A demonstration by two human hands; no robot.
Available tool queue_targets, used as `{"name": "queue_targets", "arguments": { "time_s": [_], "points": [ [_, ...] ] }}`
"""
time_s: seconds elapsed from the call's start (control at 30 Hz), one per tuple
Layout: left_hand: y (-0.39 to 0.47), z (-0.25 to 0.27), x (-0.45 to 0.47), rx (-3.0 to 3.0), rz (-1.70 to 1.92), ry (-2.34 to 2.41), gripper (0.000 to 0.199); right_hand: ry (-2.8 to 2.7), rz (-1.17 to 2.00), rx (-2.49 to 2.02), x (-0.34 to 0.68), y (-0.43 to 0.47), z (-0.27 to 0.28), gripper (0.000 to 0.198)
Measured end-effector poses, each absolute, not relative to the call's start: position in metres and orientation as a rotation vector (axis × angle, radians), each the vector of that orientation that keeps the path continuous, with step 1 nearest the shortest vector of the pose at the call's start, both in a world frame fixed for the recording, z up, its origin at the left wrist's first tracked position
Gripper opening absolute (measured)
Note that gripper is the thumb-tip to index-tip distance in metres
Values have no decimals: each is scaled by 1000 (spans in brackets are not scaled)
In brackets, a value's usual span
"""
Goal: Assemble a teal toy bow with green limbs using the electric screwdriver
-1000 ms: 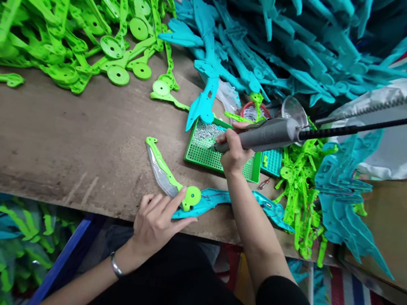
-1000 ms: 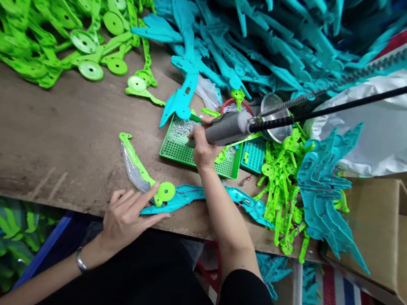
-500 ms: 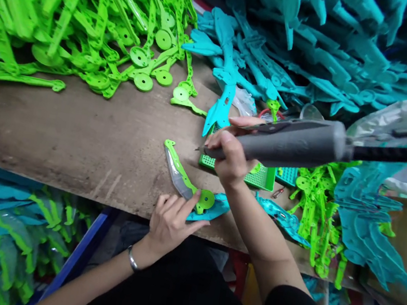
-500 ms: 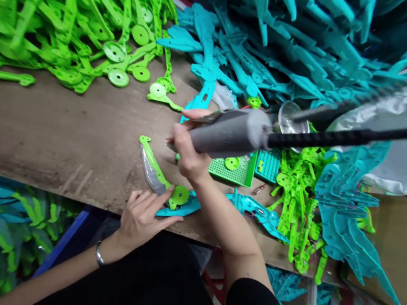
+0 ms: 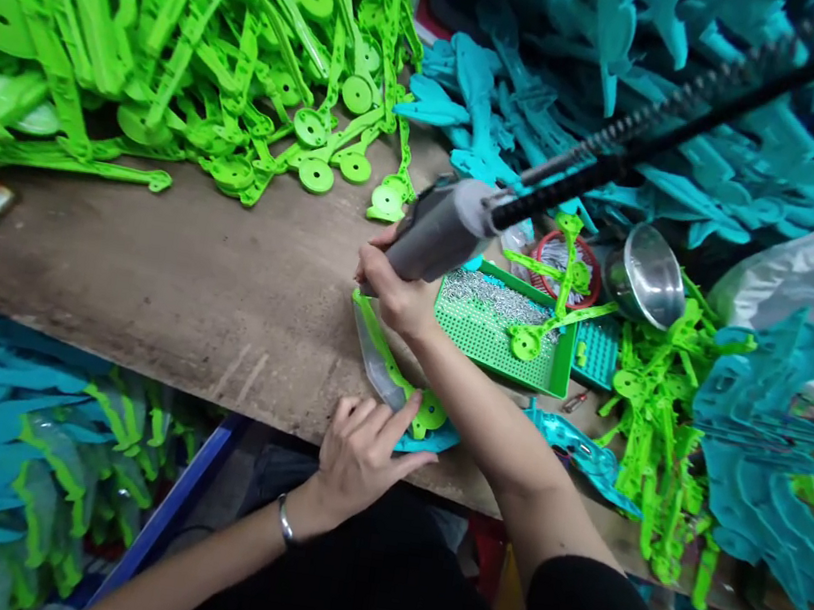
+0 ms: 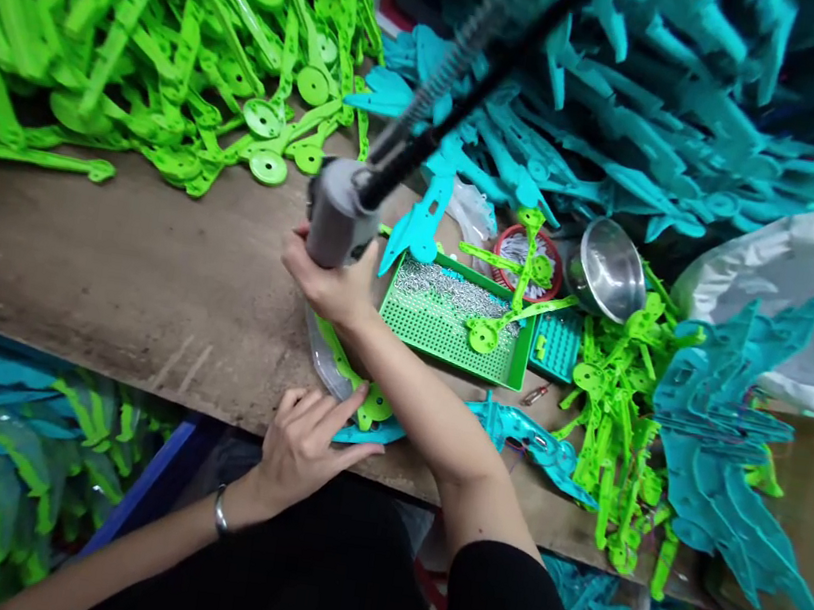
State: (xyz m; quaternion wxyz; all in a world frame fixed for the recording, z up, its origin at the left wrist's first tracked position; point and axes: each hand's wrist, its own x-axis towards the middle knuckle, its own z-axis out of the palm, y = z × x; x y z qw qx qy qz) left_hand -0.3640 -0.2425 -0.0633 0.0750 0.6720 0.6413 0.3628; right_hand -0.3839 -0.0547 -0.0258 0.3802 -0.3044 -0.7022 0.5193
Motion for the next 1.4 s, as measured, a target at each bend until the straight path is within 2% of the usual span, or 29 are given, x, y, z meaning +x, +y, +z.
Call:
{"name": "queue_targets", "arguments": {
  "time_s": [0.2,0.33,0.5,0.63,0.77,0.87,1.0,1.07,1.13,1.2,1.3,1.4],
  "points": [
    [-243,-67,-368,2053,1076,1924,61,-1943,1359,-818,-398,-47,-26,32],
    [-241,-71,-370,2143,1111,1921,61,-1785,1354,-912,-385,-51,-12,30],
    [-240,-75,-372,2257,1101,1923,66,-1549,1240,-830,-305,-67,26,36],
    [-238,-68,-377,2316,1001,2017,63,-1436,1084,-956,-213,-82,44,41],
    [-223,-44,-368,2439,854,1988,53,-1321,872,-1095,-134,-79,35,44],
    [-204,-32,-352,2596,730,1742,61,-1321,804,-1146,-95,-66,20,45],
    [-187,-39,-343,2741,547,1616,63,-1444,709,-1296,-74,-63,5,62],
    [-185,-47,-348,2774,514,1615,63,-1525,602,-1423,-75,-78,-1,73],
    [-186,-52,-359,2798,519,1615,65,-1608,491,-1495,-79,-103,-6,77],
    [-188,-54,-371,2831,529,1607,68,-1721,437,-1461,-79,-130,-10,65],
    [-193,-50,-388,2858,466,1586,68,-1778,437,-1430,-56,-158,-10,37],
    [-197,-47,-401,2843,381,1575,71,-1529,411,-1601,-6,-160,-5,27]
  ]
}}
